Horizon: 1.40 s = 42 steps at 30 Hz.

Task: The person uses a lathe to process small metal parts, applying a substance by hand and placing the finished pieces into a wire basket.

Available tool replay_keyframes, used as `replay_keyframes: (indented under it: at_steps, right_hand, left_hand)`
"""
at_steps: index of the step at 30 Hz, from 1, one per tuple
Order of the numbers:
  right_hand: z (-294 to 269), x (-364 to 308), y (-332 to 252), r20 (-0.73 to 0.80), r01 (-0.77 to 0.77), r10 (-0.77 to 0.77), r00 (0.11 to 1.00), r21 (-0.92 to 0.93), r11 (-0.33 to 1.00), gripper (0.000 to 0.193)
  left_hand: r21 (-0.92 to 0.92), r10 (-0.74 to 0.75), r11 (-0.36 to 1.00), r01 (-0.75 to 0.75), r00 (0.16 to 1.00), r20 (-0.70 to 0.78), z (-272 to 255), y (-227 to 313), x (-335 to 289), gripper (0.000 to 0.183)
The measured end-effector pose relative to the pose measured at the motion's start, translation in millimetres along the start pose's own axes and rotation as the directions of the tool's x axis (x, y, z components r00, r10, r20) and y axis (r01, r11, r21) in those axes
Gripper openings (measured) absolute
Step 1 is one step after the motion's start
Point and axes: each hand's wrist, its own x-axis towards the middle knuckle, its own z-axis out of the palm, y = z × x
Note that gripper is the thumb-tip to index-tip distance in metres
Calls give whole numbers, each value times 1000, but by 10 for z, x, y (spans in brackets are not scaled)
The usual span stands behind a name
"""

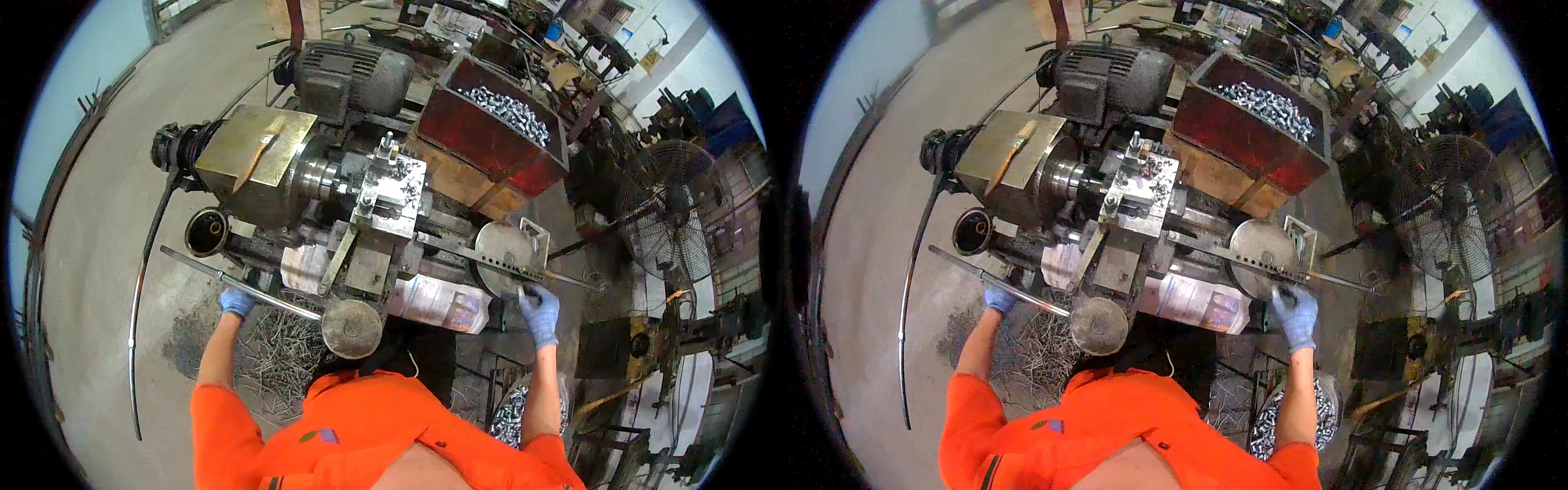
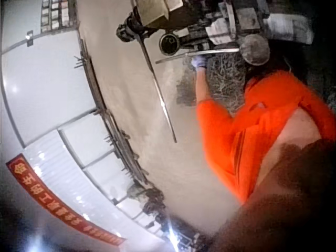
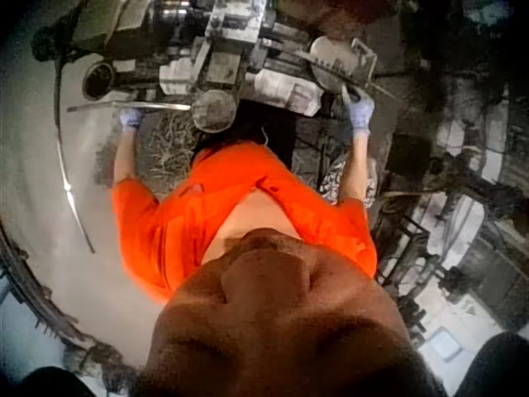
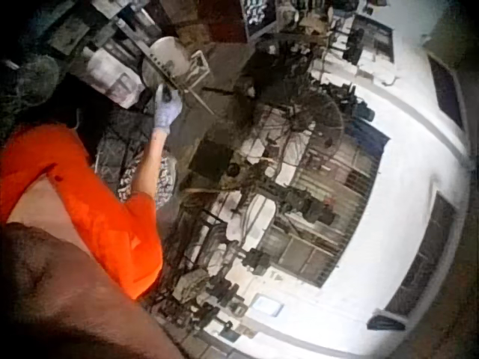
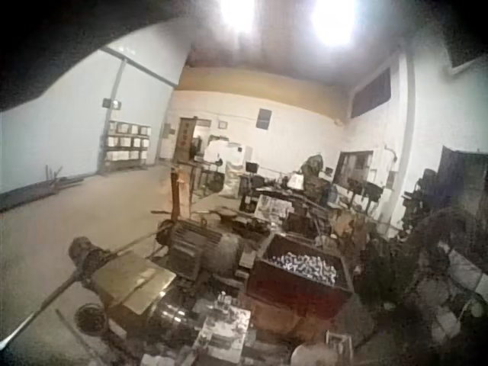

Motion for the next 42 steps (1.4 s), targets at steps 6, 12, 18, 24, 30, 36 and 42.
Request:
replay_keyframes:
  at_steps: [6,12,18,24,30,36,42]
  right_hand:
    - [219,643,-1859,125,394,-428,895,229,890,31]
    - [963,961,-3201,430,727,-679,595,73,683,49]
    - [1461,1149,-3416,620,691,-528,580,-31,722,54]
    - [1425,1070,-3420,528,663,-599,602,88,744,52]
    - [1408,1020,-3451,497,676,-606,620,52,735,48]
    - [972,1075,-3328,397,671,-597,697,-69,738,59]
    - [157,1876,-2516,56,446,-443,895,-74,892,43]
  left_hand:
    - [-326,35,944,-46,999,-40,18,-641,-176,39]
    - [-613,-342,770,-178,695,-632,-1622,-1665,-1025,40]
    - [-365,-487,871,330,682,-546,-1248,-1489,-1078,57]
    - [-427,-506,841,332,761,-406,-1343,-744,-1507,50]
    - [-712,-348,700,62,900,-264,-1331,-1175,-1006,30]
    - [-876,-221,483,-7,967,-130,-1413,-1273,-717,27]
    - [-885,-149,451,-115,968,-202,-1393,-1302,-653,27]
